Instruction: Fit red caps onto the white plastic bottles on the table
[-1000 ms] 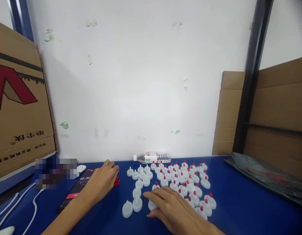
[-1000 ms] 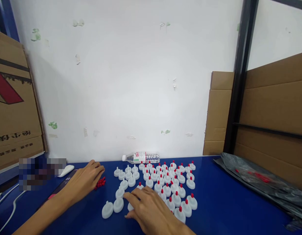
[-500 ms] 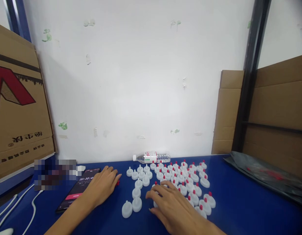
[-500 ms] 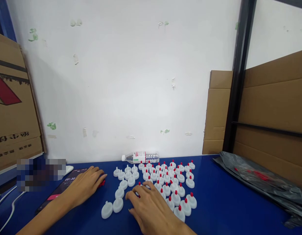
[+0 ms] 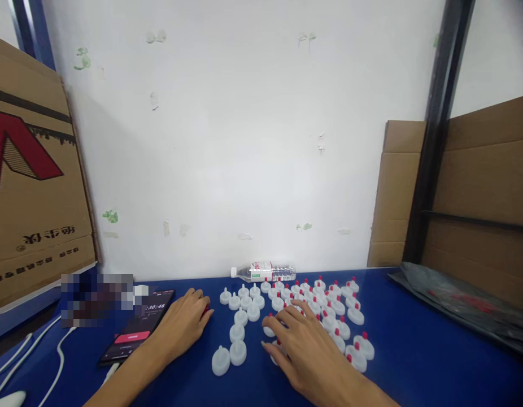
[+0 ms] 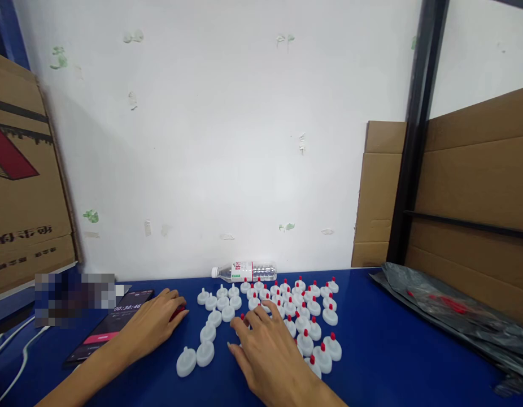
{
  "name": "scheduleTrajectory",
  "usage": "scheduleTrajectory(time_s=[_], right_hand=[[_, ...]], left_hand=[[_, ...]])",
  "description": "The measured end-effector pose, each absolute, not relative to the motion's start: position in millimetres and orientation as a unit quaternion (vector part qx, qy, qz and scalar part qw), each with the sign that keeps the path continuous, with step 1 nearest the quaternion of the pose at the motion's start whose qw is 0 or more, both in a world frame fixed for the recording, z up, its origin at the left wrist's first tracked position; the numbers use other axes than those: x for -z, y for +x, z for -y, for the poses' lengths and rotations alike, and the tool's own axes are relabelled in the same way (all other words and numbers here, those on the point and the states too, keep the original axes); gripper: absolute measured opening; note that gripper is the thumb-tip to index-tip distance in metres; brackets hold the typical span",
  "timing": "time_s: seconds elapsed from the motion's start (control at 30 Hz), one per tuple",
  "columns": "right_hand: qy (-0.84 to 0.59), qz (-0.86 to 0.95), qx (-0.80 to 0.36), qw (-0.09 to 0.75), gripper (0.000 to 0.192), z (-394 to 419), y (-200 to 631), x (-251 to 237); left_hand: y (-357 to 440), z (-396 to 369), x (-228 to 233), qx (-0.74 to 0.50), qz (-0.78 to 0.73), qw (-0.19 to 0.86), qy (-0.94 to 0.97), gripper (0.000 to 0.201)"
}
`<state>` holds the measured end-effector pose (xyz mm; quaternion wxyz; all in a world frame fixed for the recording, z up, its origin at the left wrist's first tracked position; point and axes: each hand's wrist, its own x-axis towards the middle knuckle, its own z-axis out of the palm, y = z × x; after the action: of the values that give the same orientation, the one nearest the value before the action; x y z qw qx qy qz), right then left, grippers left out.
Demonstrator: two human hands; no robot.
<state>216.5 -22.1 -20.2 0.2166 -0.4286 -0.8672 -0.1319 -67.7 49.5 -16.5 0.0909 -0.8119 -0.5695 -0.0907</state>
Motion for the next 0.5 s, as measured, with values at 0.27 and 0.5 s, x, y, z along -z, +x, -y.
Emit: scheduleTrajectory(time_s=[0.27, 0.5], right_hand=[[-0.418, 0.878, 0.157, 0.17, 0.012, 20.7, 213.8, 20.9], [-0.323, 0.919, 0.11, 0.199, 0.039, 24.0, 210.4, 23.8]], left_hand=[[-66.9, -52.9, 20.1, 0.129, 0.54, 0.071, -0.829, 0.021], [-63.3, -52.3, 21.5, 0.168, 0.527, 0.056, -0.831, 0.017]])
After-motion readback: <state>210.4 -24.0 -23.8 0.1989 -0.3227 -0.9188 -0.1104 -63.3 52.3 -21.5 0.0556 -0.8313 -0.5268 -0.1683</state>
